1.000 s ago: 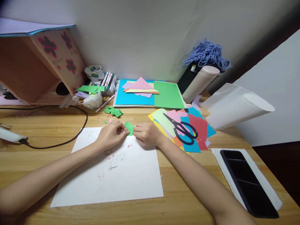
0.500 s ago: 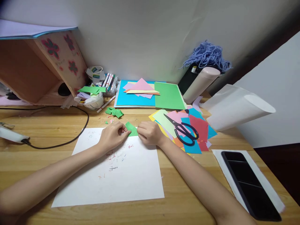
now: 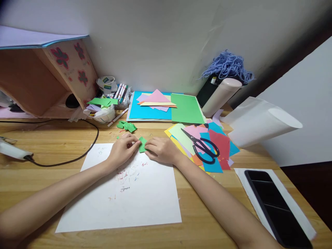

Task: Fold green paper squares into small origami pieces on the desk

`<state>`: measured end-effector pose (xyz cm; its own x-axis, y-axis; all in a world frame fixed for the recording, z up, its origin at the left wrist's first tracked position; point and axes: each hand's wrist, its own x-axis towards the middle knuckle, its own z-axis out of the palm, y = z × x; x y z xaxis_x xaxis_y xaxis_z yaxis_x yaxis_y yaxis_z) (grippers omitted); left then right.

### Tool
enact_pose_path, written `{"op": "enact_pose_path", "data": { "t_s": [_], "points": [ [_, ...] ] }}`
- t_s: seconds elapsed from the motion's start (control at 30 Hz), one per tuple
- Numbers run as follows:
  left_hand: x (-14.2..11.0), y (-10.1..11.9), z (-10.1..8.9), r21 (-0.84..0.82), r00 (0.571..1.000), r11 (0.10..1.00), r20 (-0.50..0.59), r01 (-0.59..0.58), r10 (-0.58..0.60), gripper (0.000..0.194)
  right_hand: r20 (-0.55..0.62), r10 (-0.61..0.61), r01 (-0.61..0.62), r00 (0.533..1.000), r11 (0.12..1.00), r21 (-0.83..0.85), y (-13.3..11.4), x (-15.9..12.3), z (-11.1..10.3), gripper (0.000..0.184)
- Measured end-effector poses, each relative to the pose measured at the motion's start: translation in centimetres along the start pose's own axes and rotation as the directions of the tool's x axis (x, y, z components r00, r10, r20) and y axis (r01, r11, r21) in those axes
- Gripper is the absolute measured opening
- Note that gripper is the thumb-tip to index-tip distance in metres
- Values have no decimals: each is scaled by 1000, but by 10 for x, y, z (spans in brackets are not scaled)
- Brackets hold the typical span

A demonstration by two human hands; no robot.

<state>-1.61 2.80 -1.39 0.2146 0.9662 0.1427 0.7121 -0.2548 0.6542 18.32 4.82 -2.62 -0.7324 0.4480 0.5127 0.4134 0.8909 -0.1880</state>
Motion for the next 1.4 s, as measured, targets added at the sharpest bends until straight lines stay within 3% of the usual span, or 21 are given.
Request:
{"op": "enact_pose_path", "data": {
  "t_s": [0.1,0.2,0.27,0.33,0.4,0.47,0.6,0.7,0.83,1.0,1.1,1.2,1.3,1.37,1.4],
  "points": [
    [2,2,-4,-104,1000,995,-17,-6,5,32,-54,41,-39,998,998,47,-1,1,0,12],
    [3,5,-8,-202,996,976,-35,-85,80,30,-138,229,-190,964,949,250,-4,5,-1,10],
    [3,6,-10,-232,989,962,-26,-145,142,24,-124,406,-320,905,845,429,-6,6,-2,10],
    [2,6,-10,-263,982,947,-7,-183,188,19,-29,531,-421,847,702,575,-5,7,-1,12],
    [2,6,-9,-309,980,934,22,-182,198,16,77,562,-467,824,596,653,-4,5,1,15],
    [1,4,-7,-361,984,922,53,-139,169,17,131,556,-484,821,556,676,-3,4,2,16],
    [3,3,-6,-445,987,896,137,-12,81,19,147,553,-457,820,479,750,-4,4,1,17],
    [4,3,-8,-483,966,874,246,51,79,20,137,505,-391,852,441,808,-4,6,-2,20],
    [5,4,-11,-442,950,896,296,48,95,22,94,394,-300,914,503,811,-1,5,-2,14],
    [6,2,-8,-476,962,875,270,90,48,20,8,419,-273,908,577,770,0,4,-1,8],
    [8,-1,-5,-566,985,819,170,94,4,28,-95,432,-255,897,681,686,-3,6,-3,4],
    [8,-1,-8,-591,999,806,-25,19,-42,27,-187,353,-195,917,805,560,-6,7,-5,6],
    [3,2,-12,-379,985,921,-168,-89,26,25,-235,174,-76,956,924,375,-9,6,-4,11],
    [-1,4,-13,-193,970,959,-170,-205,173,27,-182,49,-12,982,980,196,-11,5,-2,10],
    [-3,4,-12,-116,959,955,-121,-271,258,31,-140,2,14,990,993,116,-11,4,-1,9]
  ]
}}
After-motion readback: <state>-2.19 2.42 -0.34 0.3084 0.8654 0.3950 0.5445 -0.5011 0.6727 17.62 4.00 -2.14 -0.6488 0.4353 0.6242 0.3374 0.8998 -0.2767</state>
